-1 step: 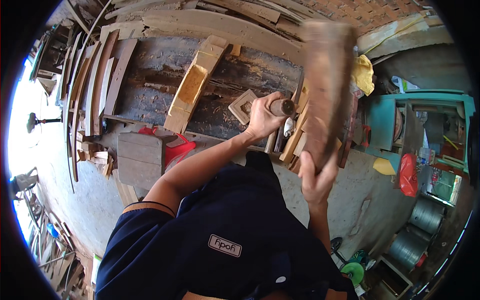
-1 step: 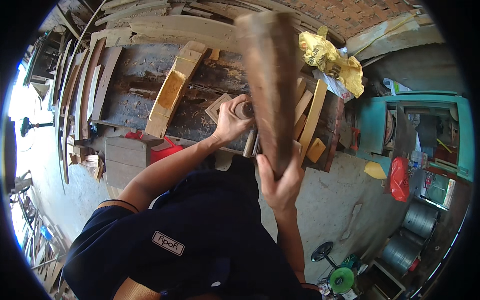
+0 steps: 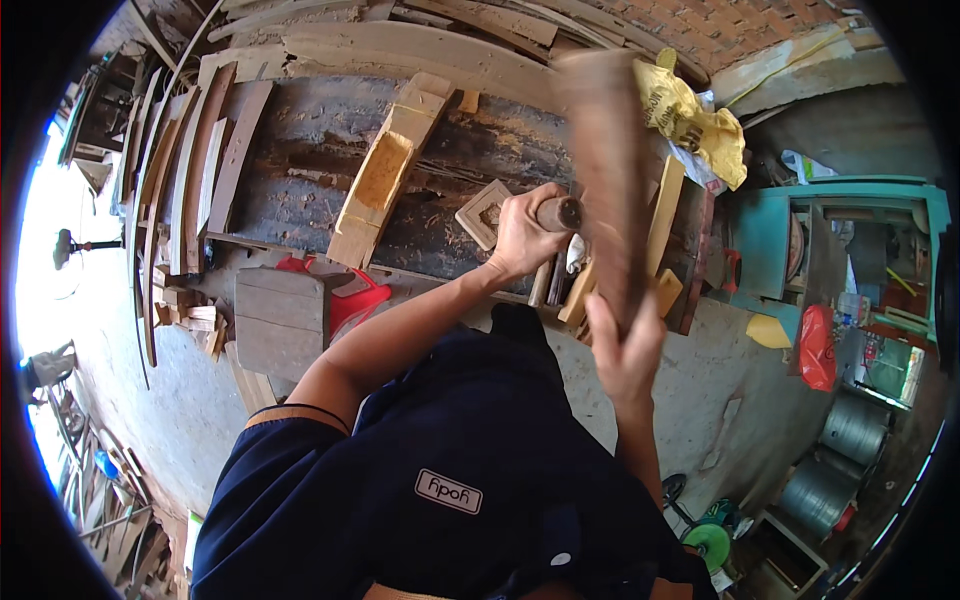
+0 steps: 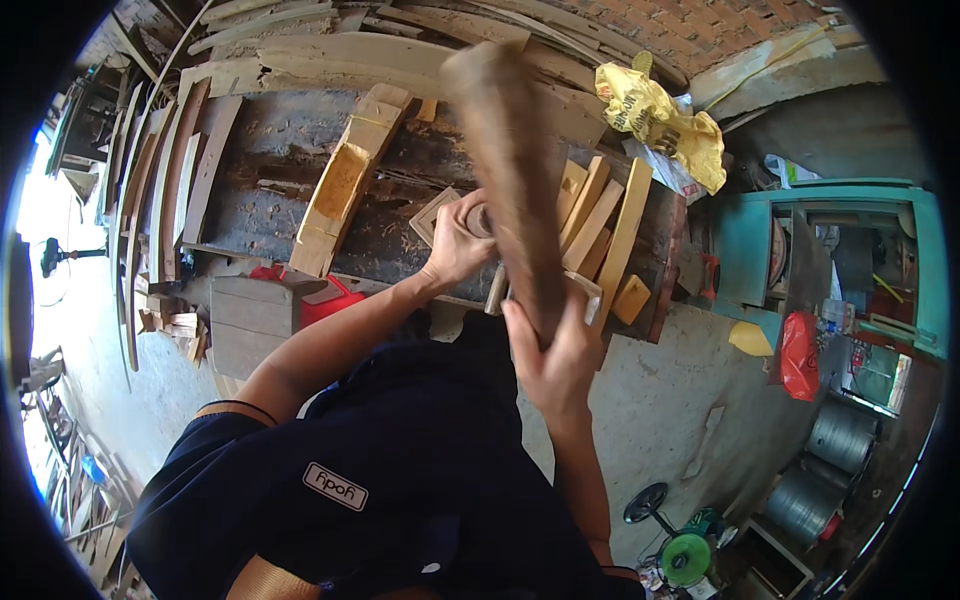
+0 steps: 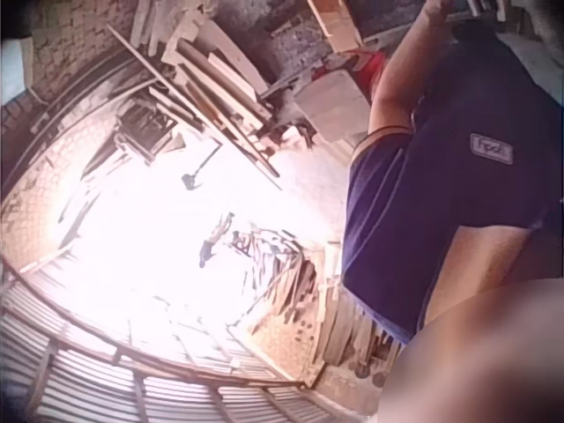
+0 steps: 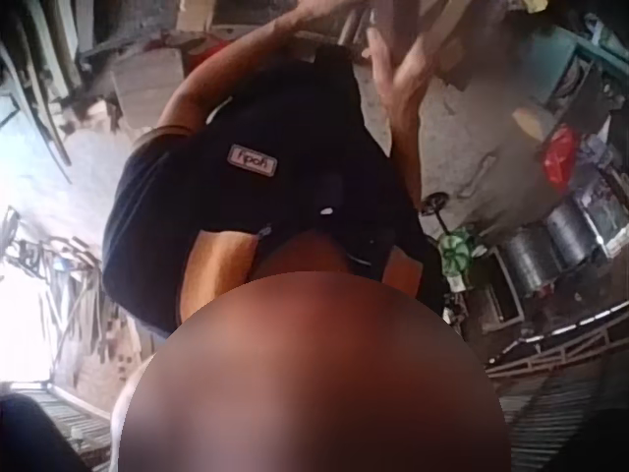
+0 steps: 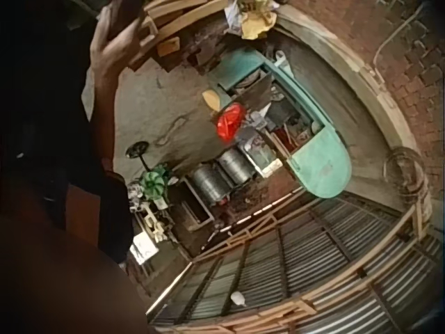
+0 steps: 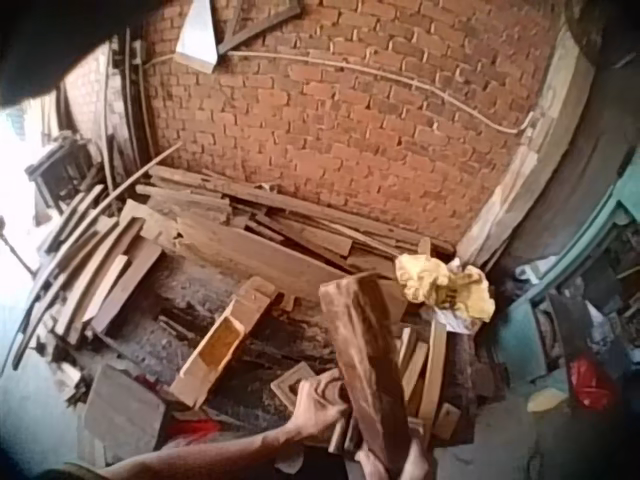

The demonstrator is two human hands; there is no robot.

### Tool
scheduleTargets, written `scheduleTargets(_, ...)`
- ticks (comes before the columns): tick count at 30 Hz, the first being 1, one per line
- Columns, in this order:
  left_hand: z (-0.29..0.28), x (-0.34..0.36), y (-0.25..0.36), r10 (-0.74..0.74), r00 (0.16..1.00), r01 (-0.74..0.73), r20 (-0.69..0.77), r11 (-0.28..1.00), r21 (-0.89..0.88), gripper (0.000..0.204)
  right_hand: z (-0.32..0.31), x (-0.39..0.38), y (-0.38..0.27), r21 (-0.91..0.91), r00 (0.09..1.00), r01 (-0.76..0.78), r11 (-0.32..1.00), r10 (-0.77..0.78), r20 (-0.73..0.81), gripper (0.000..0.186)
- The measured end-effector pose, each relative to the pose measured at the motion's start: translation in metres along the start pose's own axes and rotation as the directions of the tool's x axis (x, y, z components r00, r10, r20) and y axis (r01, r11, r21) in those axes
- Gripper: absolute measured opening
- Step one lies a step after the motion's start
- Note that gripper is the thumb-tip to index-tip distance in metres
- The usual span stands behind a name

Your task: The recorder uses a wooden mallet to strike a chisel while carving a piece of wood on a workshop bench.

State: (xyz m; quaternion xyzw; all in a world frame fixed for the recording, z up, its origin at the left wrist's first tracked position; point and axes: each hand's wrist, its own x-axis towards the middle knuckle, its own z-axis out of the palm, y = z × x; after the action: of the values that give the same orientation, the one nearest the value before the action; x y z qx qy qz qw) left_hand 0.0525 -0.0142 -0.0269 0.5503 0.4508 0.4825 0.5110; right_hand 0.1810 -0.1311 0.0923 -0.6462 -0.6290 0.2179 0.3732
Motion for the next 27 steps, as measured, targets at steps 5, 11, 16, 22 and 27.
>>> scheduleTargets(5, -0.009, 0.021, 0.013, -0.009, 1.000, 0.011, 0.010, 0.937, -0.349, 0.024, 0.005, 0.007, -0.005, -0.080, 0.985, -0.103, 0.991, 0.113, 0.133, 0.042)
scheduleTargets(11, -0.038, 0.044, 0.020, -0.104, 0.987, 0.076, -0.124, 0.973, -0.218, 0.023, -0.001, -0.003, 0.011, 0.071, 0.954, -0.281, 0.957, 0.270, 0.129, 0.043)
scheduleTargets(16, -0.035, 0.036, 0.010, -0.063, 0.989, 0.037, -0.131, 0.981, -0.189, 0.025, -0.007, -0.009, 0.008, 0.211, 0.929, -0.365, 0.907, 0.340, 0.146, 0.040)
scheduleTargets(22, -0.025, 0.027, 0.008, -0.036, 0.994, 0.024, -0.105, 0.993, -0.112, 0.020, -0.014, -0.003, -0.013, 0.444, 0.972, -0.208, 0.872, 0.235, -0.007, 0.034)
scheduleTargets(27, 0.002, 0.003, 0.010, 0.089, 0.994, -0.089, 0.061, 0.996, 0.000, 0.014, -0.013, 0.000, -0.022, 0.542, 0.987, 0.086, 0.836, 0.001, -0.158, 0.054)
